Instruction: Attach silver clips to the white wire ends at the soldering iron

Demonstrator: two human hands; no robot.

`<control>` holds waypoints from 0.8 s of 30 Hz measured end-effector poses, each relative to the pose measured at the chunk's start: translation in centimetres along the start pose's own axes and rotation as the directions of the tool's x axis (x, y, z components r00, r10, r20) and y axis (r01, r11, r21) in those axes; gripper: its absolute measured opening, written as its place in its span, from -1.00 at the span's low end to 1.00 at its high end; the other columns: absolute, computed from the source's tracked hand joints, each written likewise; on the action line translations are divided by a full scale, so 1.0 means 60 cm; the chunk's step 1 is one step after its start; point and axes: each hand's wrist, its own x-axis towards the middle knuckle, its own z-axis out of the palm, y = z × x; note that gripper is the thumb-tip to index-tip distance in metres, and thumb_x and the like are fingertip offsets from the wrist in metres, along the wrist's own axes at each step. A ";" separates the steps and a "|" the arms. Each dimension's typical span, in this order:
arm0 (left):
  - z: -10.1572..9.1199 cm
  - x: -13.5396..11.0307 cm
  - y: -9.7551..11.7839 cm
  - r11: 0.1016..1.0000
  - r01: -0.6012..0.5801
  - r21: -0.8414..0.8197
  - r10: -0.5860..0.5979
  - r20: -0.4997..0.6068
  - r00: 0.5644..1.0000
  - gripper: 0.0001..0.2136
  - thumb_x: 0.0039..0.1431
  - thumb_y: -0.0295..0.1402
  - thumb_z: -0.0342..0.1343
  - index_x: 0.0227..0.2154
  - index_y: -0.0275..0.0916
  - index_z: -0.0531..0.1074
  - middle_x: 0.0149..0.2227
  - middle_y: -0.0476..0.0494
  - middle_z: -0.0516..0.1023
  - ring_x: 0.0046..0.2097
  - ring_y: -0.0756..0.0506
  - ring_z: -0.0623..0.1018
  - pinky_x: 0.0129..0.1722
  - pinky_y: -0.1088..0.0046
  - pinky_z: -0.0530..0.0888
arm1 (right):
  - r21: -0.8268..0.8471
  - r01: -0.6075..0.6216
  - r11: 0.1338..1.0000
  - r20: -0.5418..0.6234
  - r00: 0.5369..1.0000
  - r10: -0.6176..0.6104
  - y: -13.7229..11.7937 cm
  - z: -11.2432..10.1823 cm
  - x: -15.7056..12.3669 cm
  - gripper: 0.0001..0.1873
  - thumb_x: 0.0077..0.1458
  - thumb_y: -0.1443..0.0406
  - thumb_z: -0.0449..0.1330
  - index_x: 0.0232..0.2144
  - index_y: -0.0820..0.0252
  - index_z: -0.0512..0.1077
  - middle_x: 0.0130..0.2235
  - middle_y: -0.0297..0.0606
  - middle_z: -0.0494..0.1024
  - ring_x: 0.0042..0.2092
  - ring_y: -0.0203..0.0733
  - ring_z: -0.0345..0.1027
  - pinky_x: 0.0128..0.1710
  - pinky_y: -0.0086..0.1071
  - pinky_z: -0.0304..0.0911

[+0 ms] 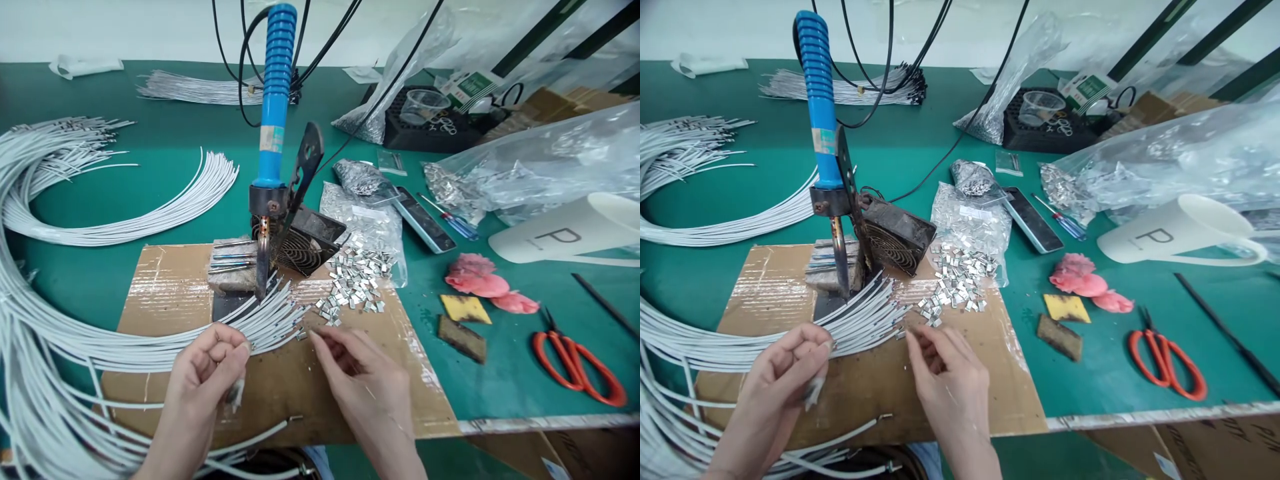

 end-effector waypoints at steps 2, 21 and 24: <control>0.002 0.001 0.003 1.000 -0.005 0.013 0.005 -0.005 1.000 -0.58 -0.17 -0.04 0.52 -0.49 -0.30 0.54 -0.65 0.15 0.29 -0.56 0.12 0.14 -0.56 0.67 0.04 | -0.045 0.038 0.998 0.045 0.998 -0.036 0.009 0.007 0.002 -0.97 0.12 0.33 0.36 -0.31 0.15 0.60 -0.47 -0.34 0.51 -0.44 -0.23 0.35 -0.47 -0.41 0.28; 0.015 0.001 -0.004 0.984 -0.037 0.173 0.043 -0.031 0.999 -0.80 -0.12 -0.29 0.43 -0.55 -0.26 0.52 -0.67 0.14 0.28 -0.56 0.09 0.15 -0.54 0.60 0.05 | -0.098 0.030 0.995 0.134 0.991 -0.017 0.008 0.010 0.006 -0.91 0.19 0.30 0.29 -0.24 0.14 0.59 -0.45 -0.36 0.48 -0.50 -0.29 0.40 -0.56 -0.51 0.35; 0.015 0.001 -0.003 0.978 -0.042 0.204 0.048 -0.025 0.999 -0.79 -0.12 -0.28 0.42 -0.55 -0.26 0.52 -0.67 0.15 0.26 -0.56 0.09 0.14 -0.54 0.58 0.03 | -0.111 0.040 0.993 0.143 0.989 -0.023 0.005 0.012 0.011 -0.90 0.20 0.31 0.24 -0.30 0.15 0.59 -0.49 -0.39 0.47 -0.56 -0.32 0.36 -0.56 -0.50 0.35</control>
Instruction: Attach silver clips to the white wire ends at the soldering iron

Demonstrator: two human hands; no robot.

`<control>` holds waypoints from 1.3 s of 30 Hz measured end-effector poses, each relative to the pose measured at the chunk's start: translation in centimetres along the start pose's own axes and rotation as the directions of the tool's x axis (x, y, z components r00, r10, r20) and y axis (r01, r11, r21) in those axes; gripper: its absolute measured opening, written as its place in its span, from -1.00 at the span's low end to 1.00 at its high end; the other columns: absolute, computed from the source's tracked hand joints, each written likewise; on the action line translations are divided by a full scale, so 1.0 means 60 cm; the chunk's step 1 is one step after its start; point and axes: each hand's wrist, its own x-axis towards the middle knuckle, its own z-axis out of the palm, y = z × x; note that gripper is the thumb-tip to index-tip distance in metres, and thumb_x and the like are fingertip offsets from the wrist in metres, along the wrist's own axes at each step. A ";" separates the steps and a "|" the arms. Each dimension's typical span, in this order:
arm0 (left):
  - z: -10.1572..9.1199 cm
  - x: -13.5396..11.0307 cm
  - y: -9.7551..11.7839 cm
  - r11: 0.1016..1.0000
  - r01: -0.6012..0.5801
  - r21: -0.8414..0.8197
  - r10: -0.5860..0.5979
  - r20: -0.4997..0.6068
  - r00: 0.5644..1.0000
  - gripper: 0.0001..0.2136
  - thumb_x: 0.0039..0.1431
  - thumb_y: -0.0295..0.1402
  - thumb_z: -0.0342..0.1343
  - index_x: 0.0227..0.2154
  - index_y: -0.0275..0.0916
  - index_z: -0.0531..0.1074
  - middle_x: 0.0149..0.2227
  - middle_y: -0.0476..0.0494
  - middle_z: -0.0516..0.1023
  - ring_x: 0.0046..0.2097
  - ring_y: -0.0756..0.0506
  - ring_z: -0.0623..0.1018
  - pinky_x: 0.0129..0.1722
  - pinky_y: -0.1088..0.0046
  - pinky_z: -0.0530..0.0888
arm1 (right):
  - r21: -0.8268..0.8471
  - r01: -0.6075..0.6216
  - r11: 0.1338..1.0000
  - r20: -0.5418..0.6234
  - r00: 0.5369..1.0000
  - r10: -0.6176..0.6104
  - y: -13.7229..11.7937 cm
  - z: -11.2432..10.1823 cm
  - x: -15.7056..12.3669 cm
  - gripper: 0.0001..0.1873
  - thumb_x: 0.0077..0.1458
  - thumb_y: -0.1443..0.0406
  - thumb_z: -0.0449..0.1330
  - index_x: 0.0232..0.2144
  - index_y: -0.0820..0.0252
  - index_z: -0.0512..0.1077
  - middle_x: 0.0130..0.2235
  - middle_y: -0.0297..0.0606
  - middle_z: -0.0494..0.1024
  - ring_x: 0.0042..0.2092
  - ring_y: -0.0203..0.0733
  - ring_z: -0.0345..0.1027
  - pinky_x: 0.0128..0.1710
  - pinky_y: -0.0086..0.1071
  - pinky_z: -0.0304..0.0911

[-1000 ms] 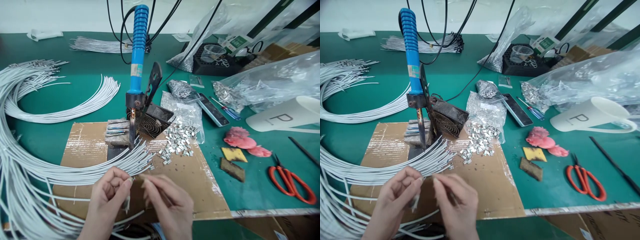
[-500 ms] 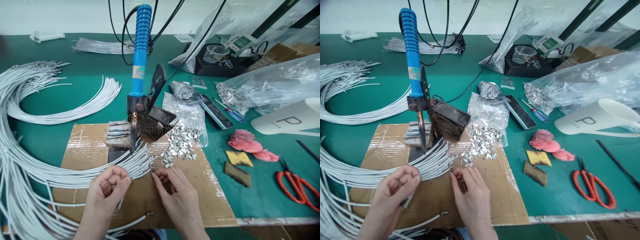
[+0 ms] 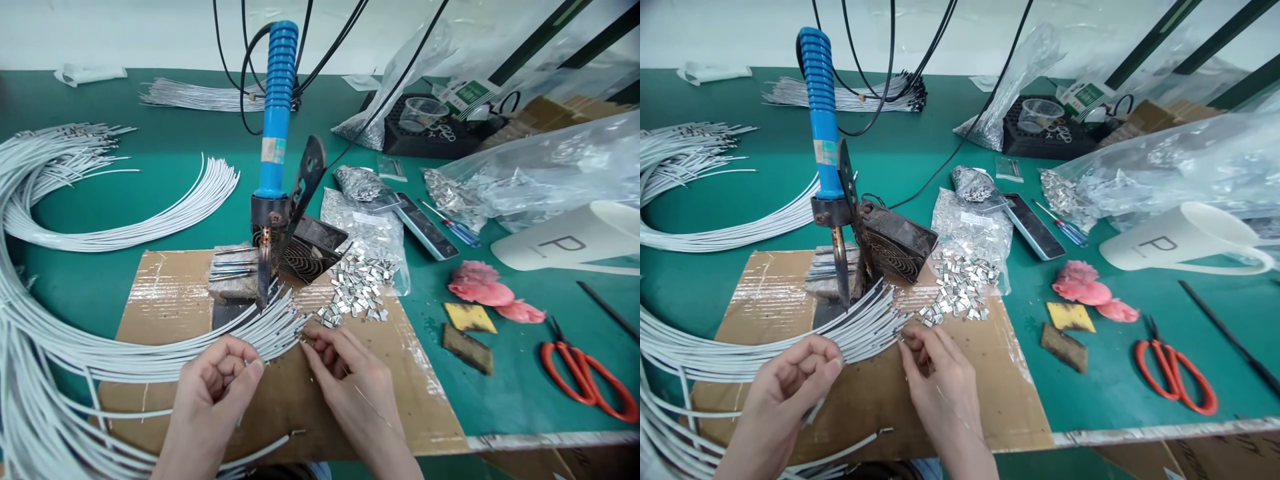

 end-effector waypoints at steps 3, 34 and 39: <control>-0.001 0.000 0.002 1.000 -0.002 0.022 0.002 0.009 1.000 -0.78 -0.11 -0.26 0.41 -0.55 -0.27 0.50 -0.67 0.16 0.23 -0.56 0.08 0.13 -0.53 0.56 0.02 | -0.025 -0.021 0.999 -0.029 0.999 0.021 0.005 -0.006 0.000 -0.84 0.23 0.27 0.21 -0.36 0.18 0.56 -0.50 -0.37 0.51 -0.62 -0.35 0.35 -0.61 -0.51 0.35; 0.009 -0.015 0.000 0.981 -0.083 0.175 0.093 -0.052 0.994 -0.80 -0.09 -0.27 0.35 -0.58 -0.25 0.47 -0.68 0.16 0.21 -0.61 0.10 0.12 -0.57 0.60 0.03 | 0.661 -0.528 0.533 0.295 0.836 0.462 -0.083 -0.018 -0.019 -0.84 0.00 0.19 0.46 -0.49 0.15 0.66 -0.53 -0.28 0.62 -0.49 -0.22 0.53 -0.45 -0.48 0.49; 0.007 -0.018 0.001 0.984 -0.081 0.160 0.089 -0.042 0.995 -0.79 -0.10 -0.27 0.37 -0.58 -0.25 0.47 -0.71 0.14 0.27 -0.62 0.10 0.13 -0.58 0.61 0.03 | 0.734 -0.532 0.422 0.358 0.831 0.425 -0.100 -0.010 -0.017 -0.89 -0.05 0.22 0.49 -0.52 0.10 0.70 -0.44 -0.31 0.61 -0.45 -0.32 0.48 -0.43 -0.60 0.42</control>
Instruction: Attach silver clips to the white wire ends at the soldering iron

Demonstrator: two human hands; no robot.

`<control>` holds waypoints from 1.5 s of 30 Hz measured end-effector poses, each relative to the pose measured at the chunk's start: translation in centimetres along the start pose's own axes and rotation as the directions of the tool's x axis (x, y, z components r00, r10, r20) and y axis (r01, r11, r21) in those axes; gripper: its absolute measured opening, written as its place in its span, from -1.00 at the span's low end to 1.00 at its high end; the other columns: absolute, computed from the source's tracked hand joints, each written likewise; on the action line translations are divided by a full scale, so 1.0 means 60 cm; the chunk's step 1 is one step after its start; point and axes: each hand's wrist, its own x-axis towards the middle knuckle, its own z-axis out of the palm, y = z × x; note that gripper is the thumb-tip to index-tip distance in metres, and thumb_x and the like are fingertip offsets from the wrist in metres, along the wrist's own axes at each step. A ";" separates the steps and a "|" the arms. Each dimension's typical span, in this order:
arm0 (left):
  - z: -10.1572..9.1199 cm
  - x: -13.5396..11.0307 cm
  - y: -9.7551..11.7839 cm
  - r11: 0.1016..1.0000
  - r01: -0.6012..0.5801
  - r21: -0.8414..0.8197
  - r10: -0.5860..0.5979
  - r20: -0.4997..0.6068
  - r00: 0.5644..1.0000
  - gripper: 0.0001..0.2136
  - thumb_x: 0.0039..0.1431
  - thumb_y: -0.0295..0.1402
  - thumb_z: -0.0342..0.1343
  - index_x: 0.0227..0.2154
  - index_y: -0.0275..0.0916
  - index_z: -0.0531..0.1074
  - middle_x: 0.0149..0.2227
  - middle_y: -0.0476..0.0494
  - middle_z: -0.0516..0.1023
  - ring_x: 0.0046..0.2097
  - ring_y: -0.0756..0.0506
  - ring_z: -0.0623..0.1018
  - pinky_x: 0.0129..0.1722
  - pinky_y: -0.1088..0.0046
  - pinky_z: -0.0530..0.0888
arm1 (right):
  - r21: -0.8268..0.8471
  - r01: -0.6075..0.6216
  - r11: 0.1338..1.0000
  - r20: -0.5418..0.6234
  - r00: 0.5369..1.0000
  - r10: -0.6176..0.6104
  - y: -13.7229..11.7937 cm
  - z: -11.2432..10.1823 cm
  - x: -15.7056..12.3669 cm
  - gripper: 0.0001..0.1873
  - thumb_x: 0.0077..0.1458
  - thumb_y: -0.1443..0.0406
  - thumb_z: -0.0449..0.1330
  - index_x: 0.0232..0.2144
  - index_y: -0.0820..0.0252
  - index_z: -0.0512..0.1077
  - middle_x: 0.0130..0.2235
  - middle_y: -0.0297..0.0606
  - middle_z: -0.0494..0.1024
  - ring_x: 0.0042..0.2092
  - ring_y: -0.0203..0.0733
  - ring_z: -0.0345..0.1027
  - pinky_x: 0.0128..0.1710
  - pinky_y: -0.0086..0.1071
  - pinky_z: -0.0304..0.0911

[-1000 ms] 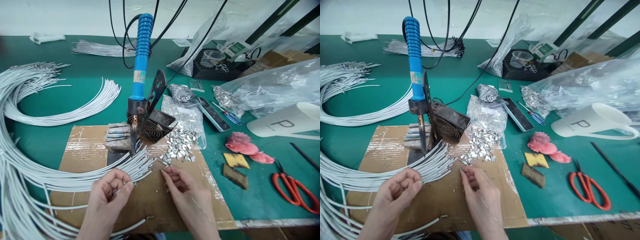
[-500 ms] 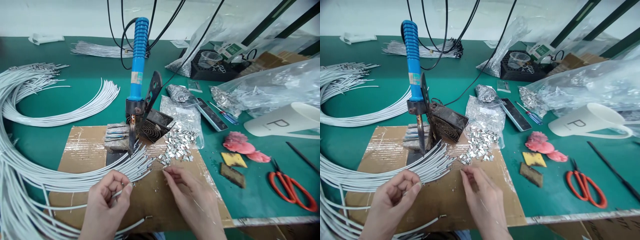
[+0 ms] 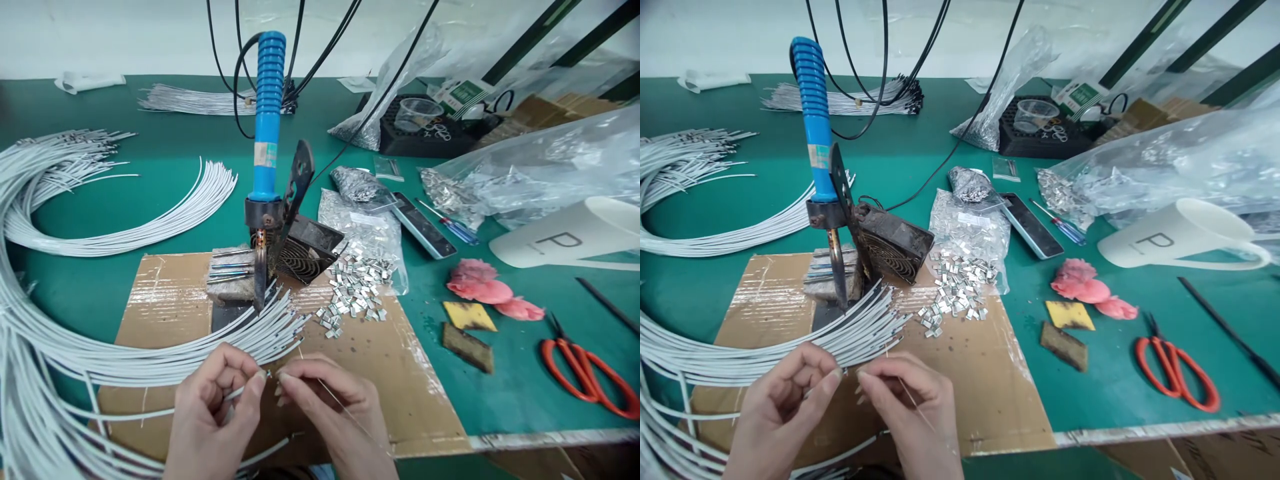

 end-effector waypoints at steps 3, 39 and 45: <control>0.001 -0.002 0.002 0.999 0.018 -0.037 -0.018 0.005 1.000 -0.80 -0.11 -0.29 0.38 -0.58 -0.24 0.47 -0.72 0.10 0.36 -0.64 0.11 0.19 -0.59 0.63 0.06 | 0.092 -0.107 0.990 0.047 0.994 0.103 0.000 0.006 -0.001 -0.83 -0.08 0.16 0.52 -0.48 0.12 0.72 -0.46 -0.30 0.60 -0.48 -0.32 0.47 -0.43 -0.55 0.45; -0.002 0.006 -0.005 0.995 0.027 -0.098 -0.026 0.007 1.000 -0.79 -0.14 -0.32 0.42 -0.59 -0.26 0.50 -0.68 0.11 0.32 -0.61 0.10 0.21 -0.60 0.65 0.11 | -0.054 0.202 0.978 -0.131 0.969 -0.208 0.007 0.005 -0.005 -0.93 0.05 0.34 0.40 -0.44 0.07 0.70 -0.40 -0.28 0.62 -0.45 -0.26 0.52 -0.41 -0.50 0.49; -0.002 0.003 -0.001 0.997 0.000 -0.080 0.002 0.026 1.000 -0.85 -0.14 -0.39 0.39 -0.58 -0.26 0.51 -0.65 0.08 0.37 -0.59 0.09 0.27 -0.58 0.63 0.17 | -0.006 0.128 0.992 -0.175 0.976 -0.127 -0.006 0.007 0.001 -0.95 0.06 0.27 0.40 -0.44 0.09 0.65 -0.54 -0.36 0.57 -0.51 -0.28 0.47 -0.45 -0.50 0.48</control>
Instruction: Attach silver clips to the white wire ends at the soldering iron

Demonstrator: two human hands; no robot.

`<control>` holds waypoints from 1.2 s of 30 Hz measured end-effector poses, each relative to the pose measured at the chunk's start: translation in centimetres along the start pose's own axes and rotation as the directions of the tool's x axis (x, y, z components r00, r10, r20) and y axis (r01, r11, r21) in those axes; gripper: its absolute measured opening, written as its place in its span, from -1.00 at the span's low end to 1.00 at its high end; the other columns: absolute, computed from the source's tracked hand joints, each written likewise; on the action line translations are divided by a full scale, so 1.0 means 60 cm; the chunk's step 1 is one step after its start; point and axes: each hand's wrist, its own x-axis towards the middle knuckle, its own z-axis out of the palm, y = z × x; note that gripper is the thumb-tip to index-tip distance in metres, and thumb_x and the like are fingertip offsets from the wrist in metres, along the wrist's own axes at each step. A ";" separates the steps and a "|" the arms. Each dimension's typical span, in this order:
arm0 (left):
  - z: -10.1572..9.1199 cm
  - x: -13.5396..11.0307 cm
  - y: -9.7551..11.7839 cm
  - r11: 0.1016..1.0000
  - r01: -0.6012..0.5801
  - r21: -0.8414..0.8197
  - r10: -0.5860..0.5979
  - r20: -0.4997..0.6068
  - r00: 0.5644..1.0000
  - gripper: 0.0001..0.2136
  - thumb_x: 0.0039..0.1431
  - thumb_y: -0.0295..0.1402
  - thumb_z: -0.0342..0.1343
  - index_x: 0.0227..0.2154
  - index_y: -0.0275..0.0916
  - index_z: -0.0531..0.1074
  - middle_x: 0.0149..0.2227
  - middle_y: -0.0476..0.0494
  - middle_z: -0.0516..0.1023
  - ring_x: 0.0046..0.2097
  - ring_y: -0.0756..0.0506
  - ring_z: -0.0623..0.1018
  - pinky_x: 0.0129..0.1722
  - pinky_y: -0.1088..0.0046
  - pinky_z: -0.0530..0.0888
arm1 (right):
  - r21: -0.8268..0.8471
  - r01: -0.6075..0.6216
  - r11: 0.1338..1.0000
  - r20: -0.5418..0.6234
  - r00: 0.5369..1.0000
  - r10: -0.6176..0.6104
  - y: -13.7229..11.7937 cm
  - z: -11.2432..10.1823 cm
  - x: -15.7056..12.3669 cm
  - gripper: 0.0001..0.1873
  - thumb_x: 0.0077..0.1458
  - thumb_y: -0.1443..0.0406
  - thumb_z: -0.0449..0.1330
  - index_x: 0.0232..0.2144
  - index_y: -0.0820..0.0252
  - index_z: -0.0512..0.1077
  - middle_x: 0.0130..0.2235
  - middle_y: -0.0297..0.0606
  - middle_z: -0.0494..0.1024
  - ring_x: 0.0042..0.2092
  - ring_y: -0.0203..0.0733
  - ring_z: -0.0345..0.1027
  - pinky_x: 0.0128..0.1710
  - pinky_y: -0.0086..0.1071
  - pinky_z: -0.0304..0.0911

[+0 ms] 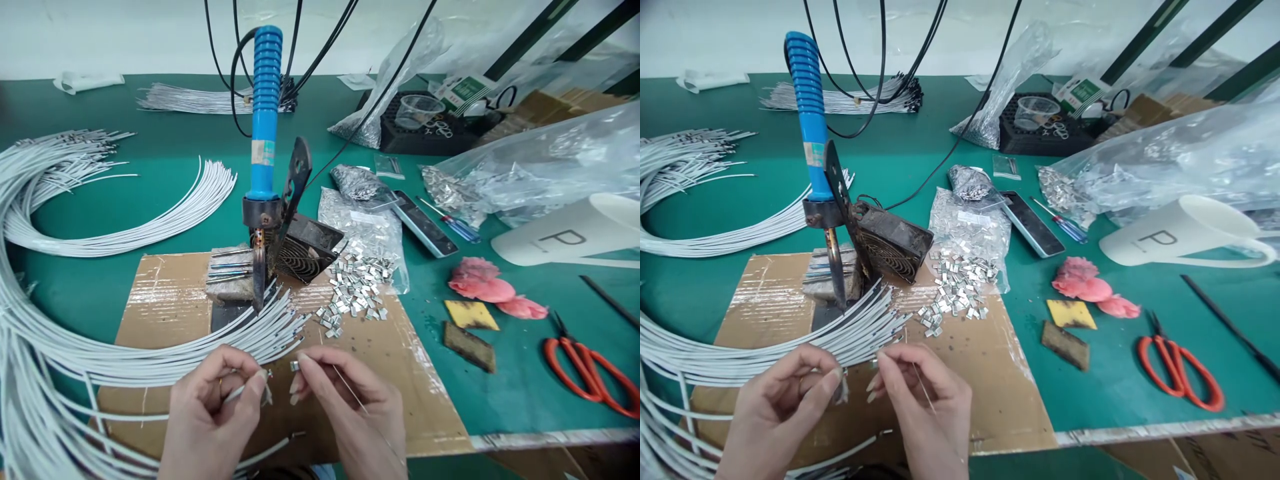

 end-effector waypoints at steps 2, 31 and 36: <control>0.001 0.000 0.000 1.000 -0.018 0.012 0.018 -0.007 1.000 -0.88 -0.13 -0.41 0.37 -0.58 -0.25 0.53 -0.59 0.02 0.49 -0.58 0.07 0.35 -0.57 0.64 0.22 | 0.007 -0.044 0.999 0.004 0.999 0.044 -0.003 0.003 -0.001 -0.95 0.06 0.25 0.41 -0.41 0.09 0.65 -0.57 -0.36 0.57 -0.52 -0.26 0.47 -0.44 -0.46 0.50; 0.006 0.002 -0.005 0.990 -0.125 0.061 0.127 -0.039 0.991 -0.86 -0.13 -0.45 0.33 -0.64 -0.19 0.46 -0.47 0.03 0.57 -0.48 0.09 0.44 -0.48 0.73 0.33 | -0.077 0.110 0.991 0.161 0.982 -0.097 -0.007 0.008 0.002 -0.85 0.08 0.37 0.36 -0.49 0.05 0.66 -0.47 -0.37 0.54 -0.54 -0.41 0.33 -0.56 -0.62 0.26; 0.008 0.001 -0.004 0.990 -0.125 0.067 0.128 -0.051 0.990 -0.86 -0.14 -0.44 0.33 -0.65 -0.19 0.47 -0.46 0.01 0.57 -0.45 0.07 0.47 -0.48 0.73 0.34 | -0.081 0.101 0.992 0.170 0.982 -0.086 -0.004 0.006 0.002 -0.86 0.09 0.36 0.36 -0.50 0.07 0.65 -0.47 -0.38 0.52 -0.53 -0.41 0.34 -0.55 -0.62 0.27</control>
